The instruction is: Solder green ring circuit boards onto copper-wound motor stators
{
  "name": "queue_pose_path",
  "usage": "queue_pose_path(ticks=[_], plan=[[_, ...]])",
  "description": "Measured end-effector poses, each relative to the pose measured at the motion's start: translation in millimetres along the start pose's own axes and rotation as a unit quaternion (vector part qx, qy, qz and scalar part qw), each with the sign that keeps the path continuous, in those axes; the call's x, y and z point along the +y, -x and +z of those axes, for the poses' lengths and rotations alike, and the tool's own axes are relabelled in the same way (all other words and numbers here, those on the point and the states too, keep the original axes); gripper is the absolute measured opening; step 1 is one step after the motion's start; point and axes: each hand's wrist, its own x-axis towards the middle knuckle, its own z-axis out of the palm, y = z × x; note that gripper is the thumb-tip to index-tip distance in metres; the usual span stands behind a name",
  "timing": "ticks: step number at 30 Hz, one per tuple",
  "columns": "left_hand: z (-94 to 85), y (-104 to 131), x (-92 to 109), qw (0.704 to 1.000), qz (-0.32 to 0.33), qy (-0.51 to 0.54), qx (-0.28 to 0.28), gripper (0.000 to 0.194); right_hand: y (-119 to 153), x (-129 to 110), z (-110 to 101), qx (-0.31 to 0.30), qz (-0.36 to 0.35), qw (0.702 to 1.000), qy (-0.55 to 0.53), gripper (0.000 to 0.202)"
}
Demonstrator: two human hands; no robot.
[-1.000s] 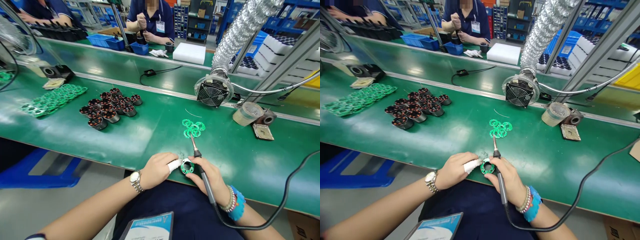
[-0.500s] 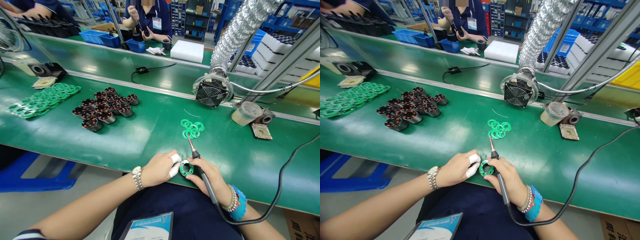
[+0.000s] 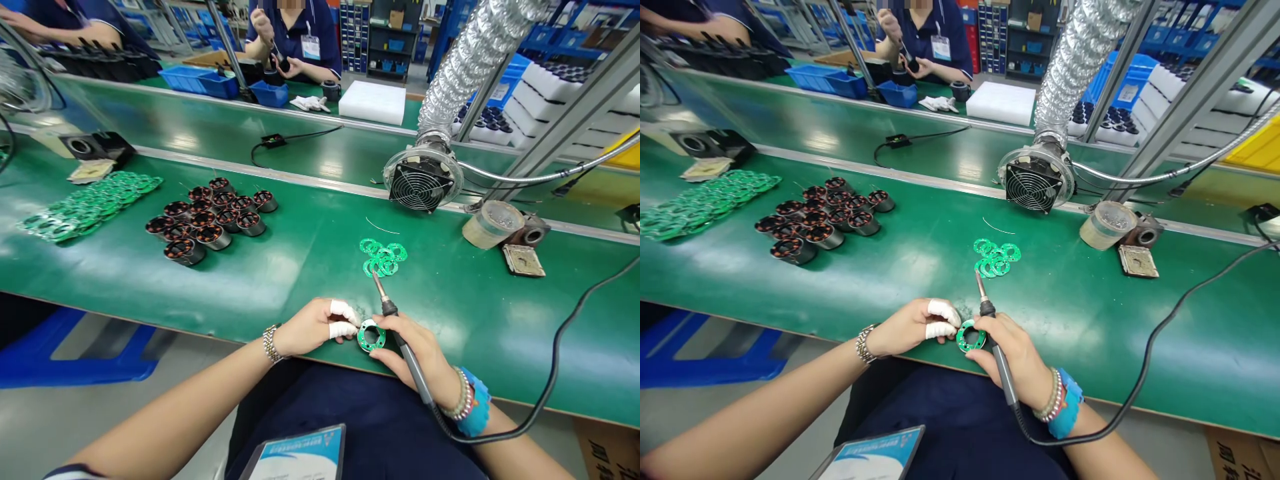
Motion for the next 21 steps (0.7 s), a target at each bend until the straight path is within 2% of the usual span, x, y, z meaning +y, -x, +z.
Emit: queue_pose_path(ticks=[2, 4, 8, 10, 12, 14, 17, 19, 21], plan=[[3.6, -2, 0, 1.000, 0.021, -0.014, 0.002, 0.012, 0, 0, 0, 0.001, -0.003, 1.000, 0.004, 0.034], [10.6, -4, 1, 0.998, 0.041, -0.031, 0.034, 0.012, 0, 0, 1, 0.003, -0.005, 1.000, 0.009, 0.033], [32.3, -3, -1, 0.983, 0.047, -0.060, 0.168, 0.015, 1, -2, 4, 0.018, -0.015, 0.999, 0.026, 0.032], [42.1, 2, -3, 0.964, 0.052, -0.120, 0.232, 0.016, 1, -3, 5, 0.030, -0.020, 0.999, 0.037, 0.032], [48.3, 11, -7, 0.936, 0.095, -0.212, 0.266, 0.013, 2, -3, 7, 0.036, -0.020, 0.998, 0.043, 0.031], [50.6, 22, -13, 0.900, 0.166, -0.308, 0.260, 0.014, 2, -3, 7, 0.035, -0.019, 0.998, 0.044, 0.031], [48.8, 35, -21, 0.833, 0.245, -0.449, 0.211, 0.032, 1, -3, 8, 0.031, -0.016, 0.999, 0.036, 0.031], [45.6, 38, -22, 0.787, 0.256, -0.533, 0.178, 0.039, 1, -2, 8, 0.031, -0.016, 0.999, 0.034, 0.032], [41.2, 39, -17, 0.765, 0.246, -0.575, 0.153, 0.039, 1, -2, 8, 0.032, -0.016, 0.999, 0.037, 0.033]])
